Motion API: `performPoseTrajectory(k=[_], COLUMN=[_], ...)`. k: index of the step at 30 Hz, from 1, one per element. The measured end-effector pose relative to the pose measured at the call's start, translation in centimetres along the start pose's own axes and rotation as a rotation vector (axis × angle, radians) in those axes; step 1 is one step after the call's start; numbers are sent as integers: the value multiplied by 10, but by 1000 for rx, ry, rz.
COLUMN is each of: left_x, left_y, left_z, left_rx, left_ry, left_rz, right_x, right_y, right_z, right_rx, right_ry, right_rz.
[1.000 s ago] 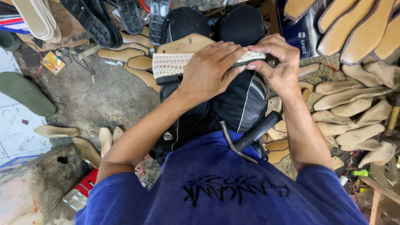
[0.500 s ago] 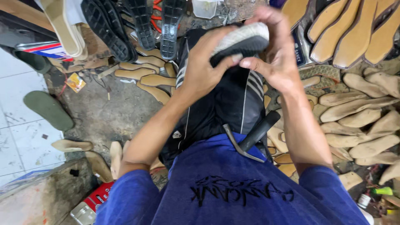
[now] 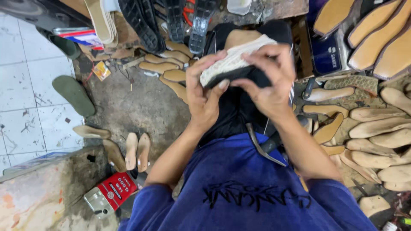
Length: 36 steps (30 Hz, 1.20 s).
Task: The person uses a curved metal tool to press and shape the edge of a shoe sole. They repeatedly pry and smooth the sole perimeter, then inspect the fit and alignment of the sole to the shoe upper.
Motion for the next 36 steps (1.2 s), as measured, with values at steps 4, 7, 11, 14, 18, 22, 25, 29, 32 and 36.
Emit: performPoseTrajectory(k=[4, 7, 11, 14, 18, 22, 25, 29, 32, 36], left_x=[2, 14, 28, 37, 43, 44, 39, 34, 33, 38], left_y=[12, 14, 5, -5, -16, -24, -27, -22, -13, 7], left_z=[0, -3, -13, -16, -17, -17, -19, -20, -25, -30], left_rx=[28, -28, -133, -214, -235, -207, -168, -77, -63, -83], left_ry=[109, 153, 117, 71, 20, -50, -79, -43, 21, 148], left_rz=[-161, -373, -633, -630, -684, -691, -683, -676, -636, -677], right_x=[4, 3, 13, 18, 16, 19, 23, 27, 22, 7], right_y=[-25, -30, -22, -15, -8, -3, 1, -2, -12, -27], right_z=[13, 18, 24, 25, 21, 20, 20, 21, 17, 9], right_rx=[9, 50, 56, 64, 123, 151, 141, 101, 72, 31], right_ry=[-84, -27, -49, -35, 17, -17, -46, -111, -116, -55], right_rz=[-84, -88, -219, -243, -253, -287, -282, -246, -182, -122])
Point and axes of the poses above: each hand's wrist, its own z-axis away from the middle knuckle, its own y-axis out of the back of the hand, x = y × z, the point moved 7 cm from there along -z, towards the middle knuckle, and after that the axes turned 13 degrees about y, right-handed, at the moved point
